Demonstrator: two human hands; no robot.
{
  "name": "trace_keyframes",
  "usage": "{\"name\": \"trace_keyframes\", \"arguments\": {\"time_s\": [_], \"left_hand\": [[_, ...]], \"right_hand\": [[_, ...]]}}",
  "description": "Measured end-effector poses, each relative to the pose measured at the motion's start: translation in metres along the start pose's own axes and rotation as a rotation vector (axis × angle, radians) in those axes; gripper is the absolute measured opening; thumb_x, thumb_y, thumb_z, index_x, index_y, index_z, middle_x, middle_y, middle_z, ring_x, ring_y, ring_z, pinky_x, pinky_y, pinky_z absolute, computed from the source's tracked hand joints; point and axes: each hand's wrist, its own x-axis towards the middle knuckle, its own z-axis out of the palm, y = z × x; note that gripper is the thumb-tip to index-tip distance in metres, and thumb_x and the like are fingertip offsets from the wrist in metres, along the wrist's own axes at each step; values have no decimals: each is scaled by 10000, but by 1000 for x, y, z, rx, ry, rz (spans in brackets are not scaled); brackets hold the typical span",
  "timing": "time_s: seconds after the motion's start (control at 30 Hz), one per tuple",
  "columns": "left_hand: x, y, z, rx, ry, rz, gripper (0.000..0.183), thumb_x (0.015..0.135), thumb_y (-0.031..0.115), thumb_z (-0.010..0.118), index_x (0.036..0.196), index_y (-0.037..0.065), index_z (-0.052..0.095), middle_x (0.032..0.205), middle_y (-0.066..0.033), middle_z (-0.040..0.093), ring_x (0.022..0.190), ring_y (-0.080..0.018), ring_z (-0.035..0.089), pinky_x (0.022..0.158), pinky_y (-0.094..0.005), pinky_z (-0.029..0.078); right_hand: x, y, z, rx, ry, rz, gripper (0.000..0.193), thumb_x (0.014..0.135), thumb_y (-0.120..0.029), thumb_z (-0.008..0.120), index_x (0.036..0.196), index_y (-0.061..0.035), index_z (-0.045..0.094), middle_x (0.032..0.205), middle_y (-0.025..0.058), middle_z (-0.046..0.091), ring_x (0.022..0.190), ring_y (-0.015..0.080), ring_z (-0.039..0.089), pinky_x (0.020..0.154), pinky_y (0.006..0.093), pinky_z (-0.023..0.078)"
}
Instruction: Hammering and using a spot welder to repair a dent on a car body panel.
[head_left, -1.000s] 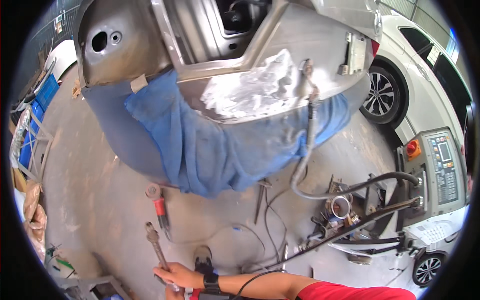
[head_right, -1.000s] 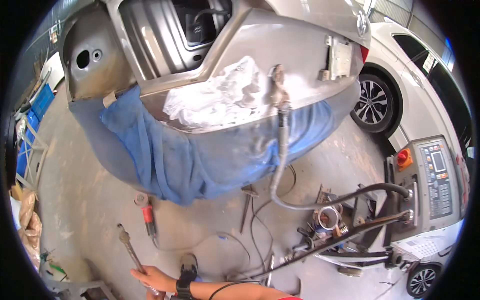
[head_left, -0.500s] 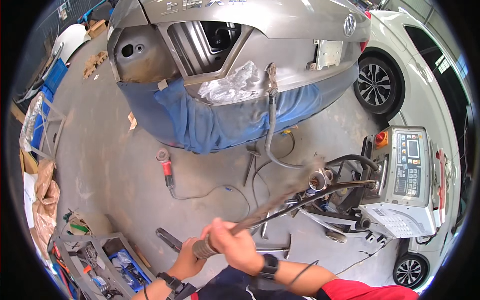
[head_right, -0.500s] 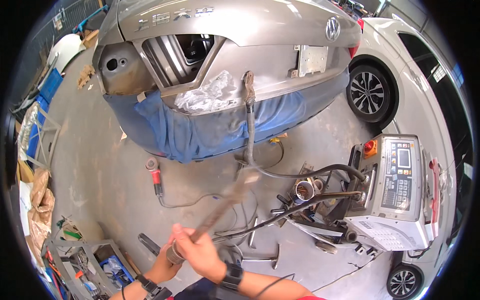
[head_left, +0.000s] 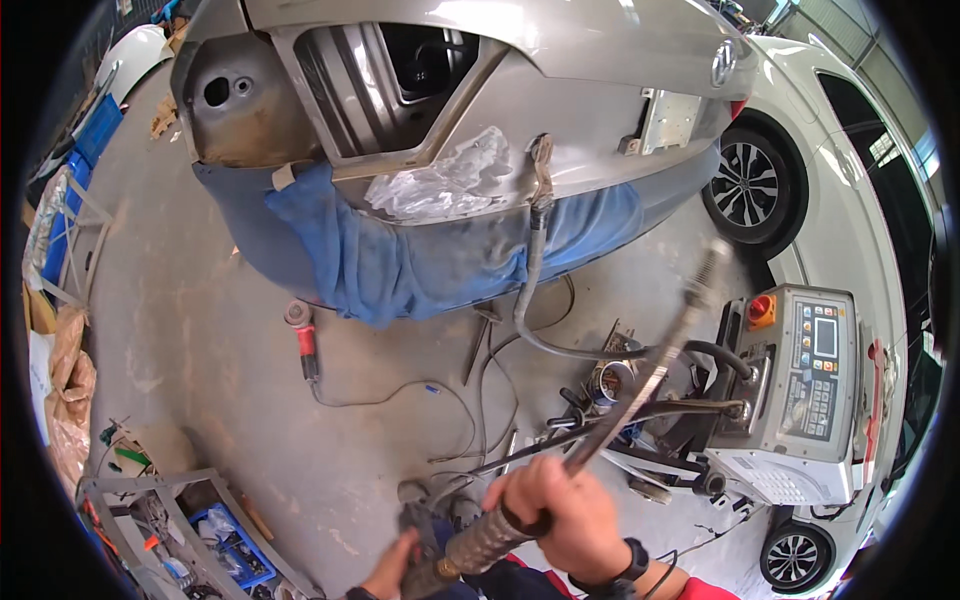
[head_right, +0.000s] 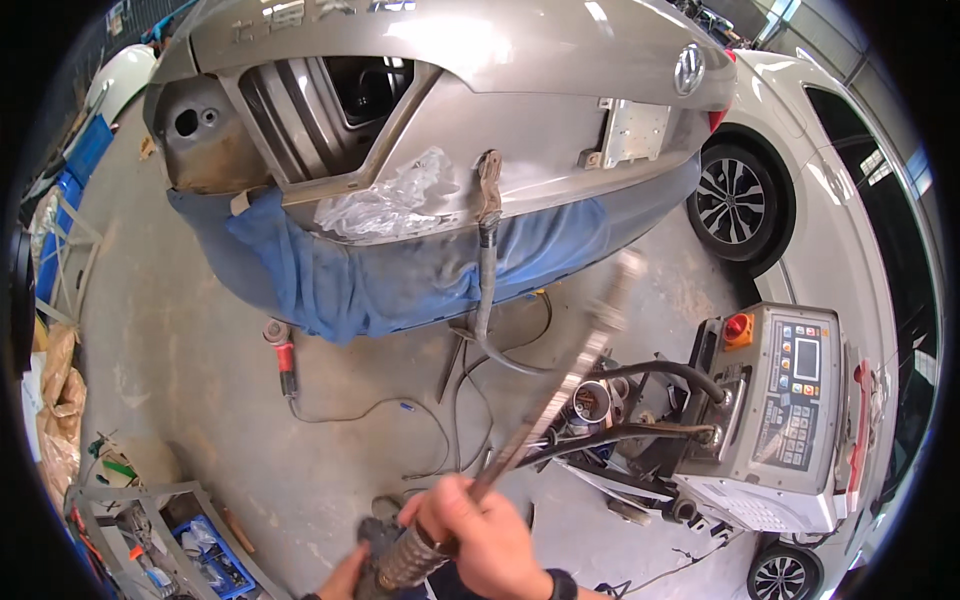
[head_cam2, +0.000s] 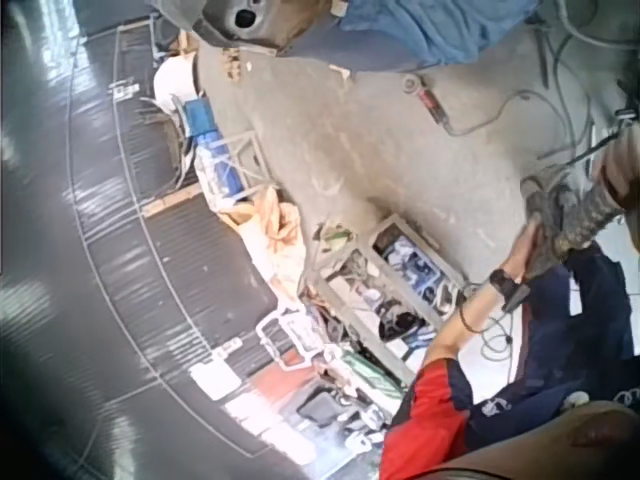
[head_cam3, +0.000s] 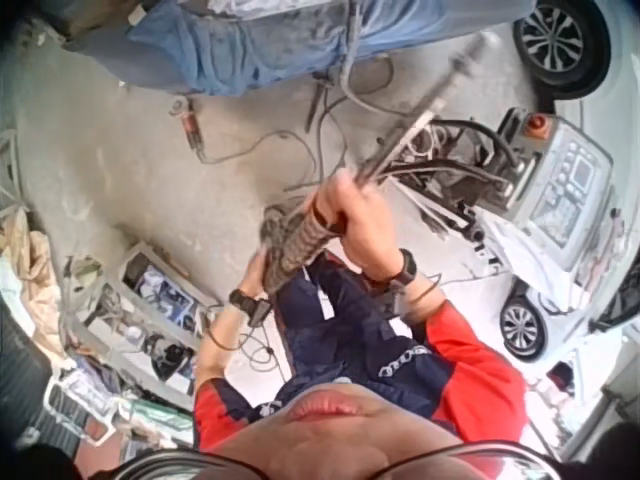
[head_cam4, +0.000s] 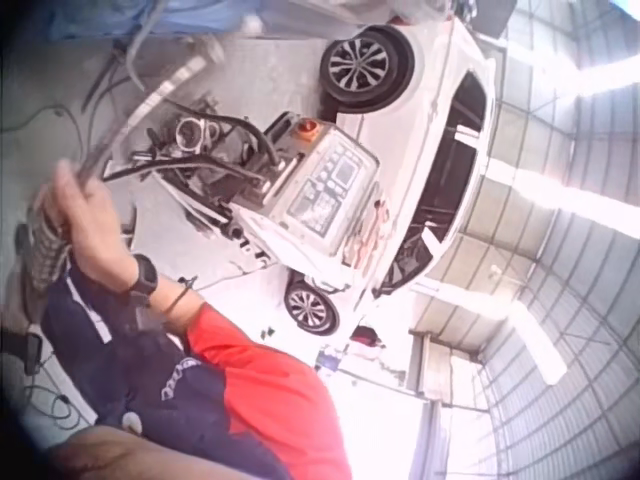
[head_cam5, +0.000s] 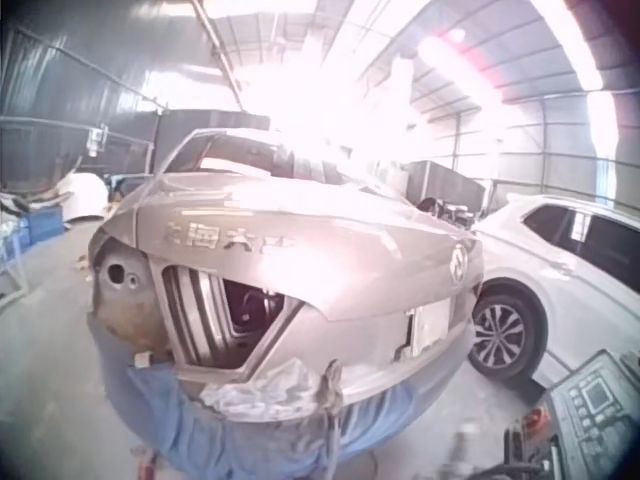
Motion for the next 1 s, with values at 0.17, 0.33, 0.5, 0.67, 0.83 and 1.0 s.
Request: {"name": "trace_keyframes", "arguments": {"time_s": [0.17, 0.33, 0.5, 0.67, 0.83, 1.0], "left_hand": [[-2, -45, 20, 83, -311, -313, 358, 1025, 346, 407, 1133, 56, 586, 962, -62, 663, 755, -149, 643, 693, -298, 540], [2, -94, 22, -168, -403, -390, 289, 1020, 330, 410, 1110, 97, 556, 815, -42, 612, 692, -175, 616, 642, -308, 518], [13, -83, 55, -323, -267, -392, 250, 1020, 277, 419, 1174, 95, 494, 826, -50, 594, 670, -174, 584, 618, -330, 489], [36, -113, 87, -349, -403, -103, 332, 1003, 252, 445, 1291, 87, 435, 943, -77, 583, 810, -196, 586, 730, -341, 492], [51, -159, 94, -409, -439, -183, 463, 970, 216, 499, 1392, 83, 363, 1066, -94, 550, 918, -223, 566, 816, -357, 479], [51, -173, 113, -276, -461, 57, 533, 928, 164, 549, 1404, 84, 323, 1096, -93, 548, 976, -234, 557, 854, -376, 459]], "right_hand": [[47, 22, -2, -123, -119, 6, 447, 1016, -443, 394, 960, -2, 440, 763, 66, 469, 836, 259, 605, 779, 393, 475], [97, 61, -26, -91, -86, 194, 454, 1039, -422, 328, 960, 6, 456, 730, 66, 464, 753, 255, 606, 728, 374, 478], [130, 77, -46, -48, -135, 328, 439, 1050, -385, 315, 951, 13, 473, 705, 69, 468, 753, 253, 601, 733, 371, 471], [161, 85, -64, 192, -178, 341, 343, 1017, -335, 485, 864, -32, 439, 646, 19, 394, 548, 134, 414, 556, 294, 413], [169, 70, -83, 141, -250, 361, 373, 1049, -341, 366, 834, -42, 423, 645, 10, 378, 529, 116, 387, 543, 275, 399], [163, 58, -96, 117, -296, 393, 373, 1050, -337, 363, 829, -42, 424, 634, 7, 377, 531, 110, 386, 521, 266, 378]]}}
